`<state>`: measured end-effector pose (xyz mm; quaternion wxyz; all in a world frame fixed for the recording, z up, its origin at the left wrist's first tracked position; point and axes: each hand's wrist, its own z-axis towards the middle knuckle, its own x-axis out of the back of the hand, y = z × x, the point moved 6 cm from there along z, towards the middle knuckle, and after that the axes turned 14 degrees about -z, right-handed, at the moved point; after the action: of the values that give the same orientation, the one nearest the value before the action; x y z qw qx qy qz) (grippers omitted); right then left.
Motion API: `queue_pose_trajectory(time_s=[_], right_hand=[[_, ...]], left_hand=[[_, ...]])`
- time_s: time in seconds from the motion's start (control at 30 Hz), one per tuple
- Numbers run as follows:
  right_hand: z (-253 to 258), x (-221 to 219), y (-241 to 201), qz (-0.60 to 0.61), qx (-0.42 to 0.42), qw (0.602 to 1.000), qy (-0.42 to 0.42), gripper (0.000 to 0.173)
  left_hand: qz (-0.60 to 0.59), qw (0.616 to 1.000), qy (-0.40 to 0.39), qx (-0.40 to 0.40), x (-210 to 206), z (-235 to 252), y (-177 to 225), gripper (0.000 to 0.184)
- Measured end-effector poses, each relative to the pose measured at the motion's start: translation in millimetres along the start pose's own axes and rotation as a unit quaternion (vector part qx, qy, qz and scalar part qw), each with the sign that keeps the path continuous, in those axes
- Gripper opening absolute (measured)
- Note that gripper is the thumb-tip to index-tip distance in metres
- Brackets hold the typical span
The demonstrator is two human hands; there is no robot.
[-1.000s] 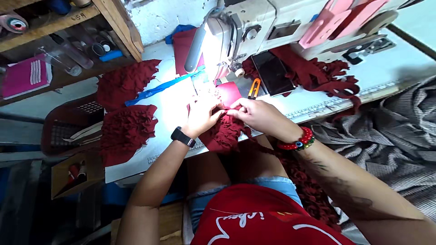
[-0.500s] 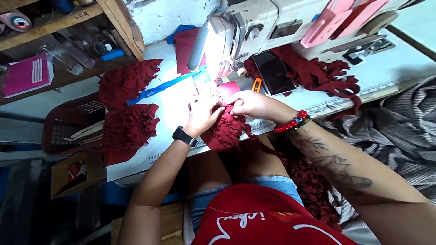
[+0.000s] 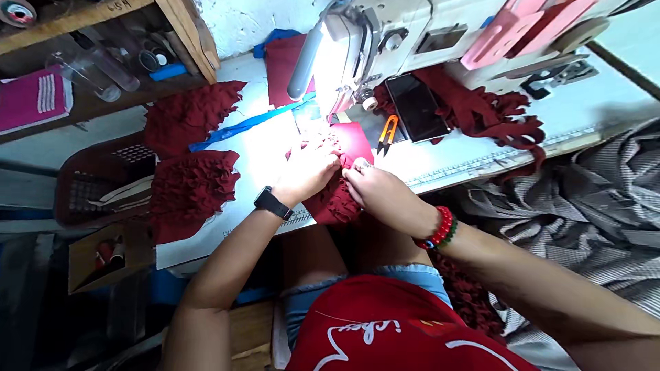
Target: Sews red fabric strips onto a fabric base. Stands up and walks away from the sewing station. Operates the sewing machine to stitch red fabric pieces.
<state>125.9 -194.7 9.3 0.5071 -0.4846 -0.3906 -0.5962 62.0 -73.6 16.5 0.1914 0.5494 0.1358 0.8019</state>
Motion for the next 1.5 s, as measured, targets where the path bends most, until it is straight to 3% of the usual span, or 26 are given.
queue_pose_trajectory(time_s=[0.13,0.27,0.43,0.53,0.67,0.8,0.9,1.03,1.17,1.27,1.33,1.5], right_hand=[[-9,1,4,-0.002,0.009,1.000,-0.006,0.013],[-2,10,30,0.111,-0.067,0.989,-0.063,0.030],[1,15,49,0.345,-0.148,0.916,-0.143,0.044],[1,13,51,0.380,-0.174,0.896,-0.152,0.031],[-1,23,49,0.346,-0.190,0.909,-0.132,0.034],[4,21,46,0.324,-0.177,0.920,-0.133,0.016],[16,13,48,0.275,-0.168,0.934,-0.151,0.025],[9,19,43,0.226,-0.158,0.951,-0.138,0.025],[17,22,42,0.224,-0.157,0.952,-0.139,0.016],[21,26,42,0.241,-0.157,0.949,-0.132,0.025],[23,23,44,0.253,-0.155,0.945,-0.139,0.020],[23,25,39,0.159,-0.085,0.979,-0.092,0.010]], left_hand=[[-0.026,1.000,-0.003,-0.013,-2,3,9,0.020],[-0.058,0.997,-0.018,0.039,-8,5,3,0.022],[-0.059,0.995,-0.003,0.077,-8,8,1,0.022],[-0.057,0.995,0.007,0.084,-13,6,-2,0.023],[-0.060,0.994,0.000,0.092,-16,5,-3,0.030],[-0.069,0.993,0.049,0.082,-14,3,-4,0.020],[-0.074,0.992,0.067,0.071,-12,2,-5,0.012],[-0.048,0.995,0.033,0.085,-16,3,-3,0.020],[-0.118,0.987,0.065,0.089,-13,-1,-9,0.017],[-0.163,0.979,0.079,0.091,-9,-3,-14,0.016],[-0.166,0.978,0.083,0.098,-9,-5,-15,0.015],[-0.150,0.980,0.083,0.095,-11,-4,-16,0.016]])
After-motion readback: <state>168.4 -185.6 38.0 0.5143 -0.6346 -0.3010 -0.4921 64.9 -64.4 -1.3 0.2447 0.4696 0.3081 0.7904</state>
